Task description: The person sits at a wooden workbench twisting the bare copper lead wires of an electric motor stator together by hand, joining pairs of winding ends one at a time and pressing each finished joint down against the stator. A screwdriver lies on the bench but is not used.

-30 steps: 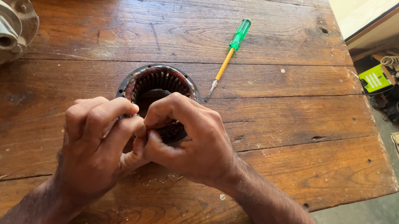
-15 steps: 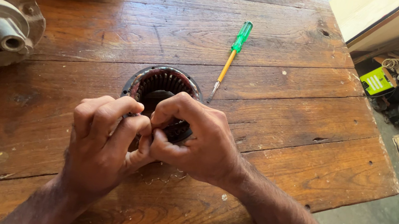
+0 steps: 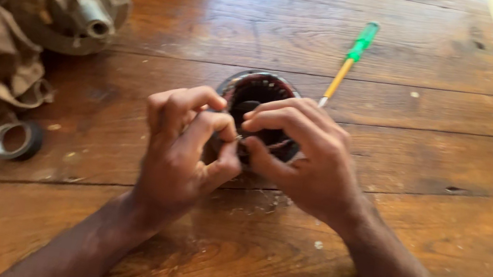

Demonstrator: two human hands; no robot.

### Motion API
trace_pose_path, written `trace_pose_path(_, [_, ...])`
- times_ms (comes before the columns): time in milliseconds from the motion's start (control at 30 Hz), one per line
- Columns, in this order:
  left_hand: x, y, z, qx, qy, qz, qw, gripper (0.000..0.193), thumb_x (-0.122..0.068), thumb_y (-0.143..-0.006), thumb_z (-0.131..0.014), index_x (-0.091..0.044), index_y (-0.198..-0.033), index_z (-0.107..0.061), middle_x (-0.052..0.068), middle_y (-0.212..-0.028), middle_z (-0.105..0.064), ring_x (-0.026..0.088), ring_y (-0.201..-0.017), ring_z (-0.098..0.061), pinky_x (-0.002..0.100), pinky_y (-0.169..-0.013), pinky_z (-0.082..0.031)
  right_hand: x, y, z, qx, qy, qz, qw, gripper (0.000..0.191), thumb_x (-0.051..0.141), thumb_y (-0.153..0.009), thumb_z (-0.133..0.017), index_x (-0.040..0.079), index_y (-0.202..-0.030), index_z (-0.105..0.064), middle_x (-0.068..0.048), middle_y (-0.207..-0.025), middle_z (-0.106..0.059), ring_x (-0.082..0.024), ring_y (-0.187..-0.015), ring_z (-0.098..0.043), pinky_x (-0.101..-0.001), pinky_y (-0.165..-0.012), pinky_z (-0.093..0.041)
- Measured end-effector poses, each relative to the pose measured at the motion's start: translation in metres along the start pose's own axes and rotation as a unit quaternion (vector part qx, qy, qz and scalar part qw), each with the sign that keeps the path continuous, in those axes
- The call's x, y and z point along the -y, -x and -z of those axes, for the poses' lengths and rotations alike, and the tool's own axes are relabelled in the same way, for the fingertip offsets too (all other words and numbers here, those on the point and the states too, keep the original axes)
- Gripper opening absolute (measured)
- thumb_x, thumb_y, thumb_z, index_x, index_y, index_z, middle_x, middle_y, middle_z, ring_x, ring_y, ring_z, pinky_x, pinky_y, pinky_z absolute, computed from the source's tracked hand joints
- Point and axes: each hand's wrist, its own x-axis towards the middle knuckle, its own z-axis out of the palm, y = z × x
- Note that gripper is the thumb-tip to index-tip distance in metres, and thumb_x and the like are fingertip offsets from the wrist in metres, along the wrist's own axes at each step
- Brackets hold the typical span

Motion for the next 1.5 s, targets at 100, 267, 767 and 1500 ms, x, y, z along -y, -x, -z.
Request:
trace_pose_path(100, [-0.003,-0.001,0.0,-0.004,0.018,0.014,1.0,0.015,-0.008,-0.088,-0.076,-0.008,-0.099,-0.066,0.007,-0.125,-0.054,0.027,-0.115,-0.044,0.038,-0.097,-0.043,0.001,0.0,0.002,-0.006,0.007,-0.022,1.0,0.021,0.004,-0.089,-0.082,0.007,-0.106,-0.069,-0.008,-0.108,-0.074,-0.019,-0.104,-0.074,-0.0337,-0.092,-0.061])
trace_pose_path(267, [-0.006,-0.001,-0.001,0.015,0.053,0.048,0.997,0.013,-0.009,-0.088,-0.074,-0.009,-0.098,-0.066,0.007,-0.128,-0.052,0.025,-0.115,-0.041,0.037,-0.099,-0.041,0.008,0.005,0.005,-0.011,-0.024,-0.044,0.999,0.019,-0.001,-0.09,-0.079,0.006,-0.1,-0.064,-0.007,-0.104,-0.074,-0.017,-0.1,-0.074,-0.0318,-0.089,-0.061])
trace_pose_path(767, [-0.007,0.001,0.0,0.05,0.084,0.071,0.993,0.011,-0.011,-0.088,-0.071,-0.009,-0.098,-0.066,0.009,-0.133,-0.048,0.026,-0.121,-0.038,0.04,-0.107,-0.041,0.006,0.01,0.003,0.018,-0.048,-0.074,0.996,0.027,0.003,-0.089,-0.081,0.005,-0.106,-0.059,-0.007,-0.102,-0.075,-0.014,-0.1,-0.076,-0.0301,-0.089,-0.064])
trace_pose_path(1500, [0.0,0.007,-0.001,0.026,-0.054,-0.112,0.992,0.024,-0.019,-0.093,-0.085,-0.008,-0.106,-0.069,0.006,-0.131,-0.054,0.025,-0.123,-0.043,0.04,-0.103,-0.048,0.0,0.013,0.003,0.053,-0.07,-0.059,0.994,0.04,0.001,-0.09,-0.076,0.004,-0.116,-0.046,-0.006,-0.104,-0.069,-0.013,-0.096,-0.075,-0.0296,-0.085,-0.061])
